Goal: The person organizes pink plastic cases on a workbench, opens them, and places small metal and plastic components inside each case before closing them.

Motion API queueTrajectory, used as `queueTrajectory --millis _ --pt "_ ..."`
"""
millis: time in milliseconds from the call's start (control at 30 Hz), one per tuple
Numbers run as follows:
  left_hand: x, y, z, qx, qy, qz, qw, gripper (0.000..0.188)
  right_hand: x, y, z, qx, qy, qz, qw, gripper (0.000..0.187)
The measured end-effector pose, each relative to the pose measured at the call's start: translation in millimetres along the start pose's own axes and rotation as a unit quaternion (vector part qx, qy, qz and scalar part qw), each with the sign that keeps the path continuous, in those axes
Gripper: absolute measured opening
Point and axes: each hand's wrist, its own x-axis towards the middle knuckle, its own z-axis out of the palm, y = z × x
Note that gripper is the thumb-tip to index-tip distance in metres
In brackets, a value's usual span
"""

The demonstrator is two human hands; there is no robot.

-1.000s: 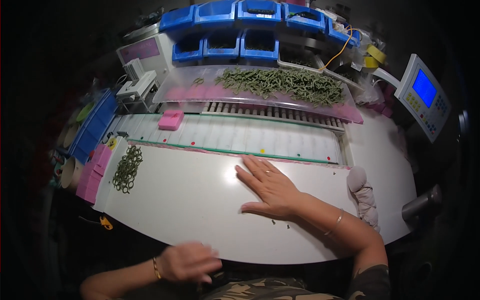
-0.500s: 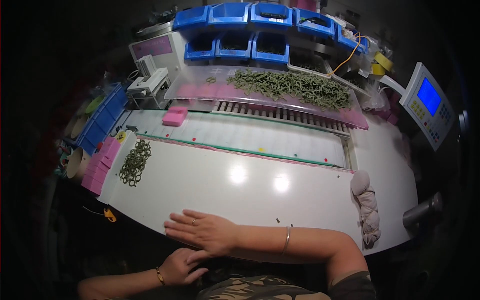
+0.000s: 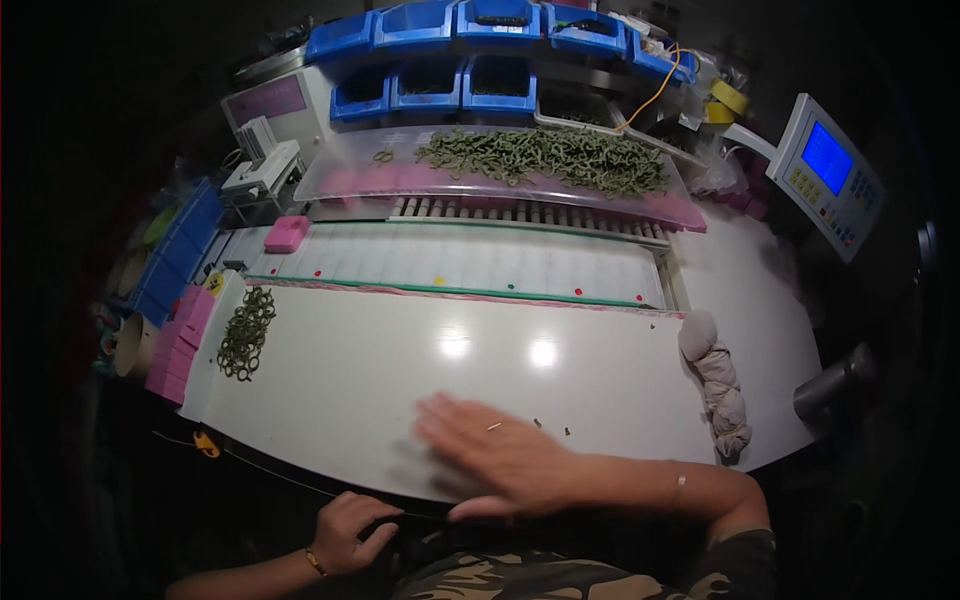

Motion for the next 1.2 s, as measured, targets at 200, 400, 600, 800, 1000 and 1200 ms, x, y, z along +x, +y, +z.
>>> queueTrajectory --millis 200,400,600,800,1000,1200 --pt "3 -5 3 0.016 -0.001 -0.010 1.000 0.014 -115 18 -51 -0.165 -0.059 0.301 0.937 0.107" --pt "4 -12 11 0.010 -0.018 0.006 1.000 0.017 -99 13 -28 -0.184 -0.105 0.242 0.947 0.100" --pt "7 13 -6 -0.021 -0.053 0.014 0.998 0.025 -23 12 32 -0.082 -0.044 -0.003 0.996 0.096" --pt "0 9 -5 0.003 -0.064 0.010 0.998 0.016 33 -13 82 0.018 -0.102 -0.176 0.979 0.095" --pt "11 12 0 -0.057 -0.035 0.017 0.998 0.025 -12 1 19 -0.030 -0.007 0.013 0.999 0.086" --pt "7 15 -4 -0.036 -0.028 -0.014 0.999 0.021 -126 53 -62 -0.230 0.117 0.435 0.863 0.085"
